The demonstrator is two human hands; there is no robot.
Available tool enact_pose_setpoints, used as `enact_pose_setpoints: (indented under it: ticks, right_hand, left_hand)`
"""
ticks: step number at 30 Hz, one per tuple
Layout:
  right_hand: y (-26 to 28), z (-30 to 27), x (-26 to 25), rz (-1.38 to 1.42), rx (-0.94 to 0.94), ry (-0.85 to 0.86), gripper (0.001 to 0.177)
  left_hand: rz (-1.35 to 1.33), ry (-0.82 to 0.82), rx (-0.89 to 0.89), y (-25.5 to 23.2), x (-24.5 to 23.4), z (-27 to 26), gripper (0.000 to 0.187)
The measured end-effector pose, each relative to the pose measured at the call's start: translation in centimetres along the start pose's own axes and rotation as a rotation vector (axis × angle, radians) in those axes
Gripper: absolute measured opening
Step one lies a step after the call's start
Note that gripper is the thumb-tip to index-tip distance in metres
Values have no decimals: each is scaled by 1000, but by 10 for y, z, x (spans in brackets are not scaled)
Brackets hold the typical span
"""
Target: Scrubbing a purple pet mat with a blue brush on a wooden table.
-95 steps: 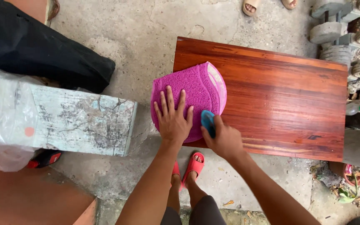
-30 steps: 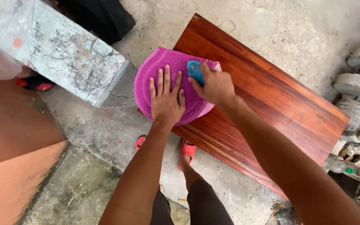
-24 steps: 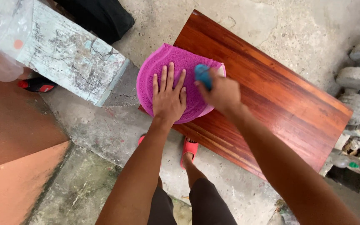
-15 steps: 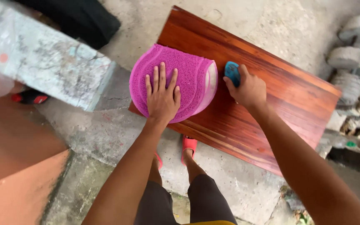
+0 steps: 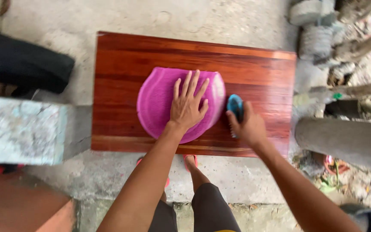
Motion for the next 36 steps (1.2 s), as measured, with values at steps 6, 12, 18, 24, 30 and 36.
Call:
enact_pose_setpoints:
  ticks: [6,12,18,24,30,36]
  right_hand:
    - [32,-2,15,62,-50,-73,43]
    - [49,95,26,-63,-17,-185,47]
    - [54,98,21,-55,-16,-169,45]
    - [57,8,31,-34,93,-135,43]
    - [50,76,35,-81,77,-333,50]
    - [62,98,20,-79,91,-278,42]
  left_hand:
    - [16,62,30,-21,9,13,61]
    - [15,112,29,-20,0,20,65]
    - [-3,149,6,-16,3,24,70]
    - [31,191,21,-11,12,24,69]
    - [75,274,16,-13,11,27,74]
    - [125,314,38,-10,9,25,77]
Point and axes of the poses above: each hand's wrist, its own z-axis towards the middle knuckle, its own x-axis out of the palm, y = z × x, the point moved 3 cm from there along z, towards the middle knuckle, and after that the axes turned 2 degrees about y, right-handed, at the moved point
